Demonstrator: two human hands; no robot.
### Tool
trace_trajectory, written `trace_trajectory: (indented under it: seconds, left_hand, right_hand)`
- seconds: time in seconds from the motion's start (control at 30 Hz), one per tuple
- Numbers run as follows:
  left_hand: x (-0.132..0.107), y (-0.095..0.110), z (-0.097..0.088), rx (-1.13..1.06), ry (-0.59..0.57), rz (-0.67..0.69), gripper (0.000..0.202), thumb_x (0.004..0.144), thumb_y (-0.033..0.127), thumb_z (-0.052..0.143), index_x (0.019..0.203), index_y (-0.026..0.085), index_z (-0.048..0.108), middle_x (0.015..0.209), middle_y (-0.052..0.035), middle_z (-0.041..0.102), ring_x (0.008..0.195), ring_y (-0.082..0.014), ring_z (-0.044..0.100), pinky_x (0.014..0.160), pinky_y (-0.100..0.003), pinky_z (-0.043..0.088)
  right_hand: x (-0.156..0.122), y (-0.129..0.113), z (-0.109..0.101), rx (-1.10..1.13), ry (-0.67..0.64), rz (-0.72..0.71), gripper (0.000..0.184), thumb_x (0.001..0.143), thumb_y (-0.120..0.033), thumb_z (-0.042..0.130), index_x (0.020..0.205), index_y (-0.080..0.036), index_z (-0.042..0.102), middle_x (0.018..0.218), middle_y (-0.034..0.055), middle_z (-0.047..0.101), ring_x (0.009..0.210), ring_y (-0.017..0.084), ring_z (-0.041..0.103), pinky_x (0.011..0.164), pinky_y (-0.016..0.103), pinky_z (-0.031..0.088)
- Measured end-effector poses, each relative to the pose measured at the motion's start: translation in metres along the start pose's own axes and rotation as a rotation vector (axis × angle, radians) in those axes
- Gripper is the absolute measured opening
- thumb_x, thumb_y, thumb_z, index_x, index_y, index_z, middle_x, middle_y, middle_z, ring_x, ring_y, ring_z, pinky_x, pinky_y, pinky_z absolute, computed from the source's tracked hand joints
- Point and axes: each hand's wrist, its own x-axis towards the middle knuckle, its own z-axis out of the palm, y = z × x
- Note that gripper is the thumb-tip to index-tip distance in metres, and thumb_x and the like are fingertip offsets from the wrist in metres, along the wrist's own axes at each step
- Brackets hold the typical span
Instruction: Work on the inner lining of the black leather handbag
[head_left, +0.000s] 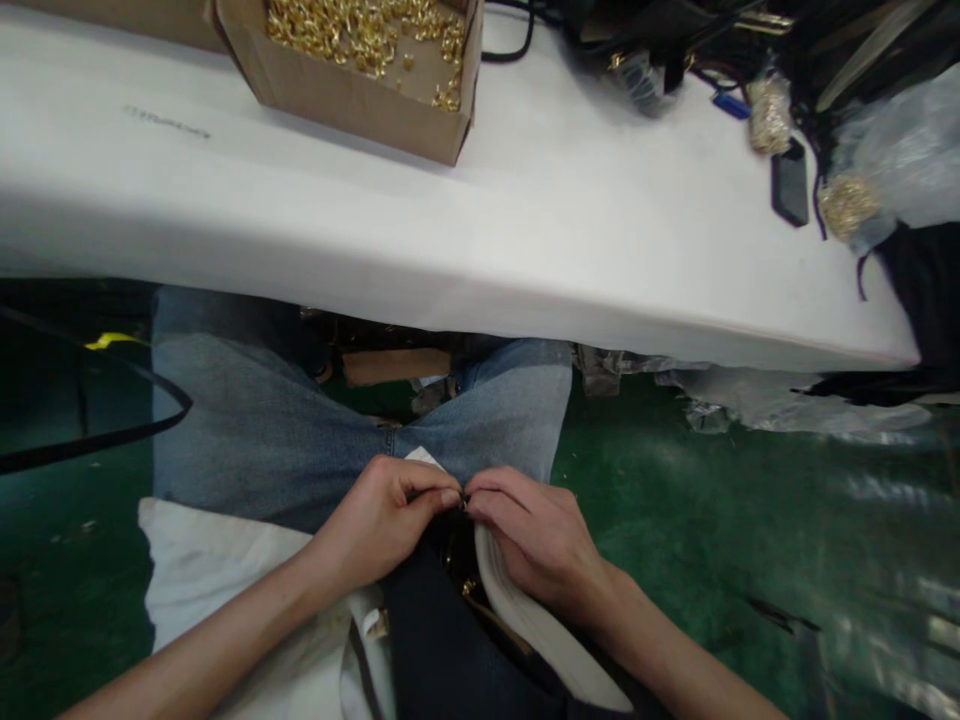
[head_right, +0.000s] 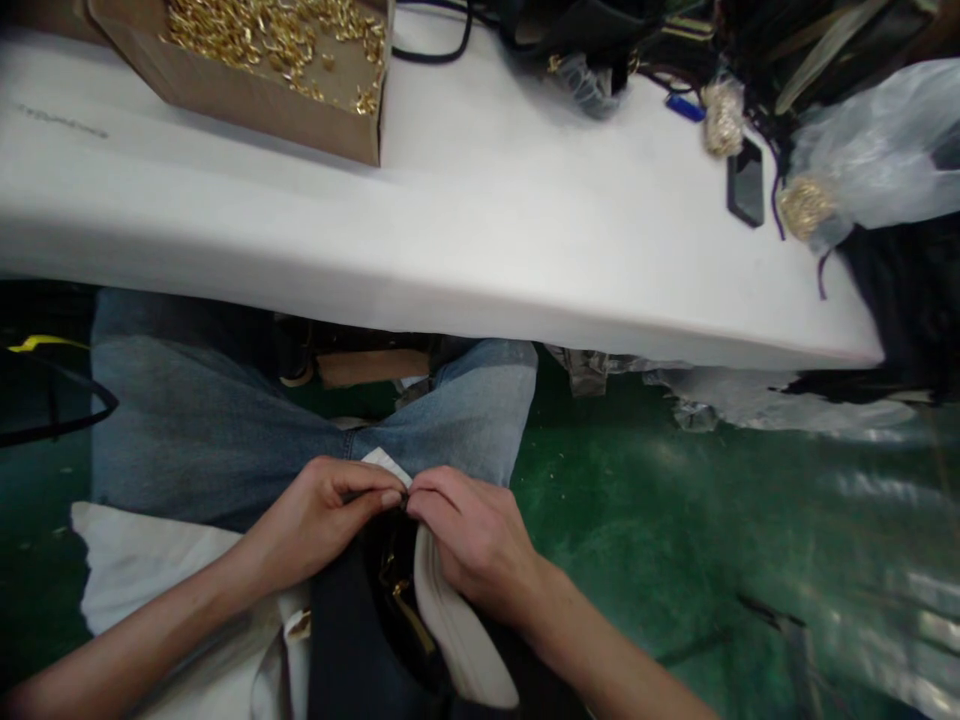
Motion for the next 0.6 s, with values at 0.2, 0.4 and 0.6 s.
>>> trace_trajectory:
  seconds: [0.2,0.4,0.6]
  left_hand:
    - [-0.0003,-0.0049,-0.0009,0.008,0.018,-0.001,0.033,0.1,0.038,0.064,0.084,0.016,0.082,0.083,-0.0046,0.075,0.083,-0.0205,0.063,0.076,-0.029,0.046]
    - [-0.0029,-0.006,-0.0007,-0.004,0.035,-0.011,0.029,0.1,0.034,0.064,0.09,0.018,0.087,0.091,-0.0043,0.082,0.088,-0.0229,0.072,0.079,-0.03,0.05]
    - [-0.0056,-0.0015,-0.0001,-0.052,0.052,-0.008,0.025,0.098,0.029,0.067,0.085,0.02,0.086,0.087,-0.0009,0.082,0.084,-0.0191,0.072,0.078,-0.027,0.051]
  right_hand:
    - [0.0027,0.0018,0.0017,0.046,-0.021,0.038,0.022,0.106,-0.004,0.05,0.114,-0.02,0.064,0.114,0.0068,0.074,0.099,0.018,0.07,0.084,0.029,0.056]
    - [0.0054,0.001,0.0003,0.063,-0.029,0.034,0.023,0.103,-0.001,0.052,0.112,-0.019,0.063,0.112,0.0067,0.075,0.098,0.019,0.069,0.086,0.031,0.056]
    - [0.0063,-0.0008,-0.0039,0.021,-0.056,-0.021,0.024,0.106,-0.004,0.048,0.114,-0.02,0.065,0.11,0.0079,0.075,0.093,0.02,0.067,0.08,0.032,0.055]
